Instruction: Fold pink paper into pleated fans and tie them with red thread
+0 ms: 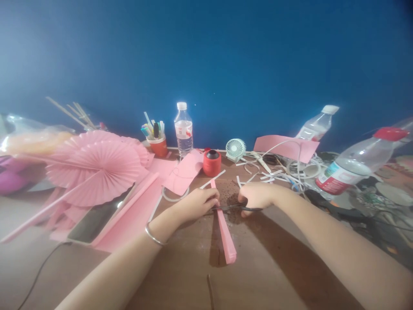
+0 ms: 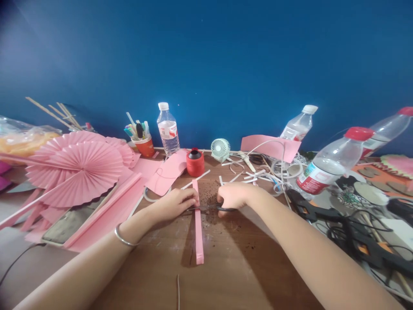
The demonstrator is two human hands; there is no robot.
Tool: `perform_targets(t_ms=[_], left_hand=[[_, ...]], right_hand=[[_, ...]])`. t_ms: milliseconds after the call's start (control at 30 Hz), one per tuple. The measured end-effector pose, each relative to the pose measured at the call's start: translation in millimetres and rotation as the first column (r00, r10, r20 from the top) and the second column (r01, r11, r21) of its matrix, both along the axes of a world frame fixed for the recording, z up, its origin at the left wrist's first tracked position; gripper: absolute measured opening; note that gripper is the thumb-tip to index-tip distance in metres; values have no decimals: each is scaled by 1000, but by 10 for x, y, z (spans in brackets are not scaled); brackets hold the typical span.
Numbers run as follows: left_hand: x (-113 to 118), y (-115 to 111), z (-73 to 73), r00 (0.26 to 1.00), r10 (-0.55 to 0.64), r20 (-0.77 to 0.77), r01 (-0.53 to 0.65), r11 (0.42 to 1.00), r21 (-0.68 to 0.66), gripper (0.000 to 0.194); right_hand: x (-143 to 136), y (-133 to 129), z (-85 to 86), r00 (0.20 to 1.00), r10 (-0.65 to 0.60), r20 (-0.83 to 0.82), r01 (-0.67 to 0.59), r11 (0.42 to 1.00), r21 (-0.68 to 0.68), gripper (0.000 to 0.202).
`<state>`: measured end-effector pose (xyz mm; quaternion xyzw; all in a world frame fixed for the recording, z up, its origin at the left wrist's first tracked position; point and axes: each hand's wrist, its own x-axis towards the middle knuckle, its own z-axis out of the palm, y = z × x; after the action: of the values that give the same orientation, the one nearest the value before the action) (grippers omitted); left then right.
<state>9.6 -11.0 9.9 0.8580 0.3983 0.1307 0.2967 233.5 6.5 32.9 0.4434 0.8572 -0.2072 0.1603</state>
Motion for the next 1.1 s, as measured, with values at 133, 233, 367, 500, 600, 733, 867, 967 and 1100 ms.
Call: perform_targets(t_ms=[133,233,367,500,600,733,867,967,1100], left_hand=[[-6,9,-3,1000,6,12,-6,1000,-12,16],[-9,13,-12,1000,11,17,-11,1000,-24,16],[-4,13,-3,1000,7,18,-6,999,-43,16],[5,13,5,1000,9,7,-9,999,-45,16],[5,15,-8,1000,8,10,-8,999,-34,17],[1,22,-23,1000,7,17,-6,1000,-31,17],[10,20,-10,999,12,32,-10,999,-51,17],[17,9,10,998,7,55,-2,997,-80,19],[17,8,12,996,25,81,-18,996,-91,18]], right_hand=[[-31,21,31,1000,-2,-21,1,998,-60,32],[-51,16,26,1000,-15,-10,15,998,-58,33],[-71,29,5,999,-15,38,18,997,-80,34],[-85,60,-29,998,0,66,5,997,-81,34],[-87,75,-52,998,4,64,1,997,-76,34],[-86,65,-54,998,-4,61,8,998,-63,35],[-107,17,-25,999,7,48,-6,1000,-22,36],[-142,-14,-2,998,22,53,-23,1000,5,38],[-157,-39,15,998,14,66,-15,1000,15,39]])
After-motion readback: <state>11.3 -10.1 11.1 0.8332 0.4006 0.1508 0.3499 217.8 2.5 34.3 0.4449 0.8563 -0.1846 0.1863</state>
